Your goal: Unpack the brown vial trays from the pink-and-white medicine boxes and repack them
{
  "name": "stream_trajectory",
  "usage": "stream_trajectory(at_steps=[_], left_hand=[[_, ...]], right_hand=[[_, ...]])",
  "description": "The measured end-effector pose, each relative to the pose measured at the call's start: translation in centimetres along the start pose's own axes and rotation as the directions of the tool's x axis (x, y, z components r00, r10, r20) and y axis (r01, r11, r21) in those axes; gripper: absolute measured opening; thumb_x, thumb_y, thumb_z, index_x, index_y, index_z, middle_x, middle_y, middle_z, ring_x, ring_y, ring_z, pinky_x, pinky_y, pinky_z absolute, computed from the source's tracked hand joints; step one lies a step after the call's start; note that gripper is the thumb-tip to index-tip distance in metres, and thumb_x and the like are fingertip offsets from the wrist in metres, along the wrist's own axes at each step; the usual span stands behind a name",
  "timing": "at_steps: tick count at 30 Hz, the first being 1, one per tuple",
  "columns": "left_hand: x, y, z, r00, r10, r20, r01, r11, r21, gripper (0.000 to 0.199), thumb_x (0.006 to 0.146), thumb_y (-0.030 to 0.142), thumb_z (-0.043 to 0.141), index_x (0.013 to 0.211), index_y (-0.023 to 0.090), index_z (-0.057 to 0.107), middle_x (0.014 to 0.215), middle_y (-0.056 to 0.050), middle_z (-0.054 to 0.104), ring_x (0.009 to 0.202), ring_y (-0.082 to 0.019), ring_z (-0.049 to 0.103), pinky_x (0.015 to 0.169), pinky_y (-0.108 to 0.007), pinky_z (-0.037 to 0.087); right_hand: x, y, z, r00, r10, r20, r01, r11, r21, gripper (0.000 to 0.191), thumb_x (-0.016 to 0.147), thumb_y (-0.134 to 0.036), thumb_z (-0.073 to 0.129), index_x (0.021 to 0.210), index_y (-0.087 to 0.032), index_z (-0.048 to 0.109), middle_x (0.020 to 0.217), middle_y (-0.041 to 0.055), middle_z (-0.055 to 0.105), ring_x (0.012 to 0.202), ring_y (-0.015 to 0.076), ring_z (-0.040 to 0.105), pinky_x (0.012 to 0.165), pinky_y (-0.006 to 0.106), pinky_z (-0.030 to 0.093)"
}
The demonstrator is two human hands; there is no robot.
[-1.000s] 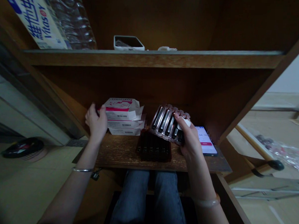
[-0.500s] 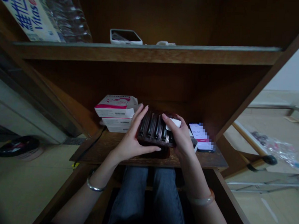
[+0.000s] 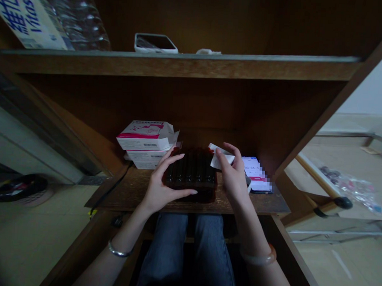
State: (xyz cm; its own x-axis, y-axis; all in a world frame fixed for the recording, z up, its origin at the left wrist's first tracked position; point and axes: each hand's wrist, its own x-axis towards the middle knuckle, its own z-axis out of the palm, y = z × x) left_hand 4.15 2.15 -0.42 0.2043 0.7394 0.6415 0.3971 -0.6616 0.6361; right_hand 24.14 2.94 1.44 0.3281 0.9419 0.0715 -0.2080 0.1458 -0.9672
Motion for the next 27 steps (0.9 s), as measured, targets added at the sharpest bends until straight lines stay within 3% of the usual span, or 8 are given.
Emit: stream_trajectory(at_steps=[4, 7, 11, 13, 19, 25, 27], left_hand=[[-0.7, -0.6, -0.1, 0.999, -0.028, 0.020, 0.028, 1.000, -0.001, 0.083, 0.058, 0.044, 0.091, 0.130, 0.021, 0.057, 0.154, -0.019, 0.041, 0.144, -0.033, 0.039, 0.119, -0.053, 0.030], [-1.0, -0.8, 0.0, 0.999, -0.038, 0.028, 0.037, 0.999, 0.016, 0.083, 0.058, 0.044, 0.091, 0.130, 0.021, 0.057, 0.152, -0.019, 0.042, 0.144, -0.033, 0.039, 0.119, -0.054, 0.031], [-1.1, -1.0, 0.1, 0.998, -0.052, 0.034, 0.051, 0.998, 0.031, 0.084, 0.059, 0.046, 0.090, 0.132, 0.023, 0.055, 0.153, -0.019, 0.042, 0.144, -0.034, 0.038, 0.118, -0.055, 0.030], [-1.1, -1.0, 0.1, 0.997, -0.058, 0.041, 0.057, 0.998, 0.033, 0.085, 0.060, 0.047, 0.089, 0.133, 0.024, 0.054, 0.154, -0.018, 0.040, 0.144, -0.034, 0.037, 0.119, -0.055, 0.029], [-1.3, -0.6, 0.1, 0.996, -0.057, 0.063, 0.052, 0.995, 0.081, 0.087, 0.062, 0.049, 0.087, 0.138, 0.027, 0.049, 0.158, -0.019, 0.035, 0.146, -0.037, 0.034, 0.118, -0.060, 0.024], [-1.4, -0.6, 0.0, 0.989, -0.109, 0.103, 0.086, 0.975, 0.206, 0.094, 0.063, 0.049, 0.087, 0.143, 0.032, 0.041, 0.159, -0.018, 0.033, 0.147, -0.039, 0.030, 0.117, -0.069, 0.006], [-1.5, -0.7, 0.1, 0.988, -0.107, 0.108, 0.086, 0.980, 0.179, 0.094, 0.064, 0.049, 0.086, 0.145, 0.032, 0.039, 0.160, -0.017, 0.031, 0.148, -0.039, 0.030, 0.118, -0.067, 0.010]], right_hand=[[1.0, 1.0, -2.0, 0.961, -0.260, -0.099, 0.227, 0.939, -0.258, 0.038, 0.080, -0.046, 0.069, 0.111, -0.024, 0.064, 0.091, 0.0033, 0.067, 0.076, 0.0193, 0.060, 0.068, 0.032, 0.047], [1.4, 2.0, -2.9, 0.919, -0.394, -0.038, 0.331, 0.817, -0.473, 0.032, 0.085, -0.042, 0.062, 0.109, -0.021, 0.065, 0.093, 0.0058, 0.067, 0.080, 0.0212, 0.060, 0.074, 0.035, 0.046], [1.7, 4.4, -3.6, 0.906, -0.404, 0.129, 0.380, 0.638, -0.670, 0.032, 0.089, -0.039, 0.052, 0.110, -0.017, 0.063, 0.099, 0.0124, 0.069, 0.090, 0.0267, 0.063, 0.081, 0.040, 0.047], [1.8, 5.6, -3.8, 0.908, -0.383, 0.167, 0.380, 0.590, -0.713, 0.032, 0.088, -0.036, 0.052, 0.110, -0.016, 0.064, 0.100, 0.0143, 0.070, 0.092, 0.0291, 0.063, 0.083, 0.042, 0.047], [1.7, 7.1, -4.2, 0.915, -0.359, 0.185, 0.369, 0.554, -0.746, 0.032, 0.086, -0.031, 0.051, 0.109, -0.015, 0.067, 0.097, 0.0162, 0.071, 0.091, 0.0319, 0.063, 0.083, 0.046, 0.046], [1.9, 7.6, -4.5, 0.901, -0.390, 0.189, 0.392, 0.548, -0.739, 0.032, 0.083, -0.031, 0.055, 0.110, -0.015, 0.066, 0.107, 0.0176, 0.069, 0.100, 0.0330, 0.061, 0.089, 0.048, 0.047], [1.9, 7.7, -4.6, 0.896, -0.402, 0.187, 0.400, 0.553, -0.731, 0.033, 0.083, -0.031, 0.056, 0.111, -0.015, 0.065, 0.109, 0.0178, 0.067, 0.103, 0.0334, 0.060, 0.092, 0.049, 0.046]])
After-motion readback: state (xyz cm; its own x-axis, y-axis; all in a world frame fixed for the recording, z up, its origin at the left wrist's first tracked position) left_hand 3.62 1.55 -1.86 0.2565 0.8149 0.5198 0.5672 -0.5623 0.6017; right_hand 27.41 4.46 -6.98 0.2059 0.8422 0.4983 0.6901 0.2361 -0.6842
